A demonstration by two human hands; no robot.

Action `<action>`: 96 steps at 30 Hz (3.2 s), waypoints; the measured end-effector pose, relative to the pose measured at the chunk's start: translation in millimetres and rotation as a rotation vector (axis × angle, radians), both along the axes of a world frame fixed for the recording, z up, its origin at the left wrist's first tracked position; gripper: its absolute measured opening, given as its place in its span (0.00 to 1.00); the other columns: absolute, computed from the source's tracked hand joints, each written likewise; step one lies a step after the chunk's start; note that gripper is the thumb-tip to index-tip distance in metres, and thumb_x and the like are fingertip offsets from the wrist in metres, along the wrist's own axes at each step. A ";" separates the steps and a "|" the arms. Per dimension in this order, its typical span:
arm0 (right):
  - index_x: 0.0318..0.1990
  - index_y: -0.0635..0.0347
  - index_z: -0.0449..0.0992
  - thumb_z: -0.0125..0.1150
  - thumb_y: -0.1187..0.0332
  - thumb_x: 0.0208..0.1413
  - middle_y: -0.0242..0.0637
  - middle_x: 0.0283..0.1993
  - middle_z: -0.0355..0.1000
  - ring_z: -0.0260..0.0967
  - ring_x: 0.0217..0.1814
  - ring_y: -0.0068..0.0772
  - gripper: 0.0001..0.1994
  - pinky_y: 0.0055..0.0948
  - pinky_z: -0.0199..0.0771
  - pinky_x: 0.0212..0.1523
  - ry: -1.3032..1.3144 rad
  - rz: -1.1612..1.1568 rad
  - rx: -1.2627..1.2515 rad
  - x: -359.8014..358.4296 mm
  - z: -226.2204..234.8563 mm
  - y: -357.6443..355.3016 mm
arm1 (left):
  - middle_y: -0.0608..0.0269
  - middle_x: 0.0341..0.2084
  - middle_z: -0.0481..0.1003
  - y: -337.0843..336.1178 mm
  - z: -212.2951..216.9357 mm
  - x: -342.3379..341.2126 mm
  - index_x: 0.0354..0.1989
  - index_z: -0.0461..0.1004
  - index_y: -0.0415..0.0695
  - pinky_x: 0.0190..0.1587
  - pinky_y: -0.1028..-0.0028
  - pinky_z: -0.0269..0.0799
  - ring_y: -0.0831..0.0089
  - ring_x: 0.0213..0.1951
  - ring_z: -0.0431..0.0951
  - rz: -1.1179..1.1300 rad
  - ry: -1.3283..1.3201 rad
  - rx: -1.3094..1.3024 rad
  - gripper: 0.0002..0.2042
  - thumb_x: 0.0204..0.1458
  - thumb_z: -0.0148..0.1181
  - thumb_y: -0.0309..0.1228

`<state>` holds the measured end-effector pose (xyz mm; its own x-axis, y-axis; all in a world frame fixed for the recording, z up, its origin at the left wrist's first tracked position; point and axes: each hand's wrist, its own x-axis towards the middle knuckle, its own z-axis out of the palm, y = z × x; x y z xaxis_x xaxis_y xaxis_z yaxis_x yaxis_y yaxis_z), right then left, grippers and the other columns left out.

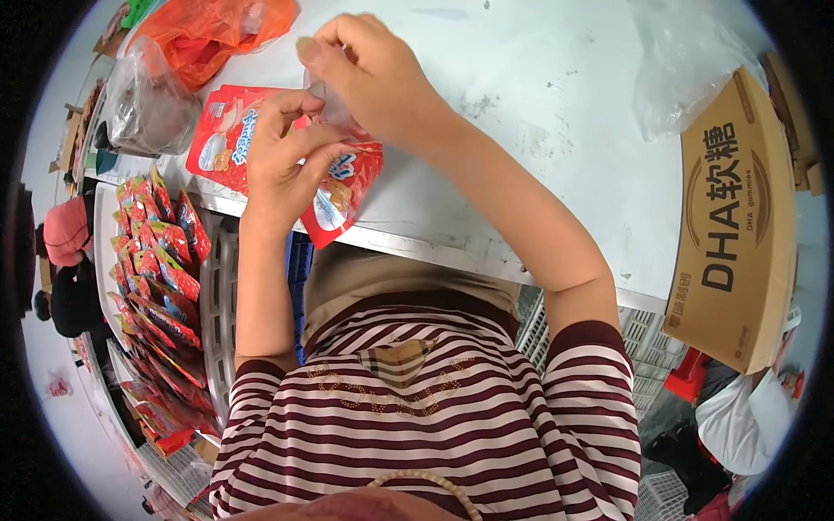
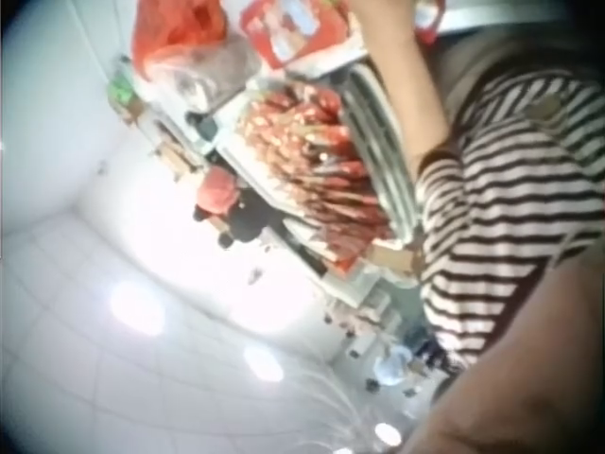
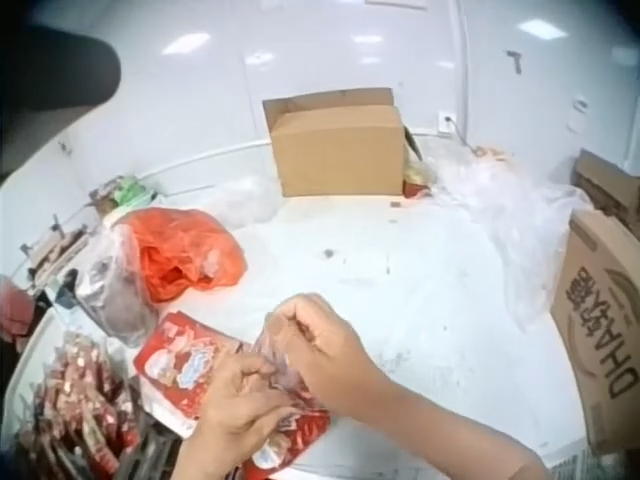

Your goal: Packaging small gummy-like products into red pouches and organizing the finished packets on a factory worktable.

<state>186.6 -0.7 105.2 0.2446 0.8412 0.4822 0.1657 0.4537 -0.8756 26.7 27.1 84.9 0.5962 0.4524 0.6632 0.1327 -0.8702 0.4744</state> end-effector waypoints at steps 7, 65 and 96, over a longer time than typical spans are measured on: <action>0.32 0.61 0.71 0.46 0.65 0.60 0.29 0.35 0.66 0.61 0.38 0.19 0.11 0.20 0.64 0.40 -0.335 0.202 -0.043 2.5 -6.4 -15.6 | 0.59 0.36 0.65 1.3 -2.2 -12.8 0.26 0.77 0.44 0.43 0.70 0.67 0.64 0.41 0.67 0.023 -0.088 -0.102 0.10 0.32 0.67 0.20; 0.40 0.62 0.69 0.62 0.67 0.43 0.35 0.40 0.69 0.62 0.46 0.47 0.16 0.34 0.60 0.50 -0.569 -0.184 0.262 1.7 46.0 -162.5 | 0.54 0.42 0.70 -73.3 -33.3 -83.4 0.49 0.64 0.32 0.45 0.71 0.68 0.70 0.42 0.71 0.225 -0.375 -0.821 0.20 0.56 0.53 0.37; 0.23 0.61 0.71 0.65 0.63 0.42 0.37 0.26 0.69 0.64 0.34 0.39 0.12 0.32 0.61 0.39 -0.194 -0.173 0.010 -18.0 1.3 -186.8 | 0.57 0.27 0.73 -94.5 9.3 -47.6 0.36 0.70 0.31 0.29 0.75 0.69 0.70 0.27 0.72 -0.019 -0.169 -0.890 0.09 0.47 0.58 0.22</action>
